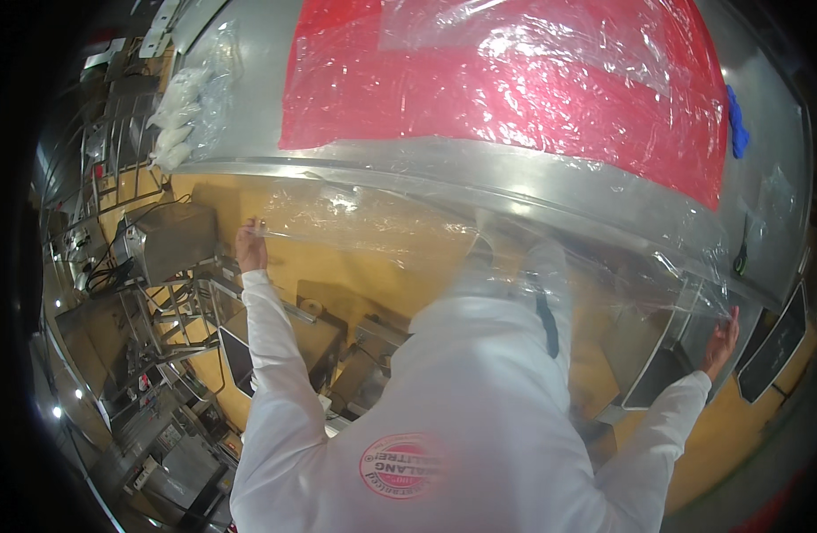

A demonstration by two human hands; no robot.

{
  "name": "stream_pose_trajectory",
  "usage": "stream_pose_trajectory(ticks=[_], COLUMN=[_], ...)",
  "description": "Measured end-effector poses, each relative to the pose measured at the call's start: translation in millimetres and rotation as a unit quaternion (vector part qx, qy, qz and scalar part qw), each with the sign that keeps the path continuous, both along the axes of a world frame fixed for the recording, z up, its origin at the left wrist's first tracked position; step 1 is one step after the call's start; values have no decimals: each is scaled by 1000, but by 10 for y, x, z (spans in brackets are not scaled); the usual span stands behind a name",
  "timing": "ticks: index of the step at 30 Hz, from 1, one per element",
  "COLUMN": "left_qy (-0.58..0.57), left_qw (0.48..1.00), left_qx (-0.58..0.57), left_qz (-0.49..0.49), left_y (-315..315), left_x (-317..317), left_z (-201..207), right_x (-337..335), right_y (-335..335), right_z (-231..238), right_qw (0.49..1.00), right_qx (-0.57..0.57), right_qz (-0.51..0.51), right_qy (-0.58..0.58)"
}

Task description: The person wraps a large pink rectangular object on a stainless steel table using clear plastic wrap. They use scissors to cut the plastic film and smooth it over the object's surface, ensuring full coverage and a tight seal.

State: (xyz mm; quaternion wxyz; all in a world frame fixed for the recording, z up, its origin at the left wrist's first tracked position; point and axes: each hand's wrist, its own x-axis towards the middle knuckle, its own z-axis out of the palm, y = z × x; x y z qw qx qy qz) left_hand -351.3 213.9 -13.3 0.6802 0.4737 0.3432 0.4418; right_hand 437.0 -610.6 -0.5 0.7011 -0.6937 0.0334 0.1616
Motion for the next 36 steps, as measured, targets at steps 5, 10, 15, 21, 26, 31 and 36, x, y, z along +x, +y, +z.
stream_pose_trajectory(ticks=[5, 10, 15, 21, 26, 31, 36], left_qy=[15, 109, 314, 434, 538, 579, 593], left_qw=[998, 990, 942, 899, 838, 806, 797], left_qx=[-33, -77, -37, 22, 96, 120, 108], left_qz=[42, 48, 116, 58, 2, -34, -38], left_y=[-22, 303, 441, 627, 748, 777, 876], left_x=[157, 736, 599, 889, 953, 1052, 909], left_z=[209, 131, -117, -223, -260, -286, -529], right_x=[409, 746, 914, 822, 806, 771, 754], right_y=[419, 202, 990, 1202, 1230, 1268, 1353], right_z=[-59, -66, -350, -592, -755, -941, -1061], right_qw=[997, 996, 983, 966, 953, 936, 866], right_qx=[54, 54, -157, -245, -288, -311, -457], right_qz=[38, 19, 86, 76, 83, 95, 90], right_qy=[42, 67, 44, 18, -47, -136, -182])
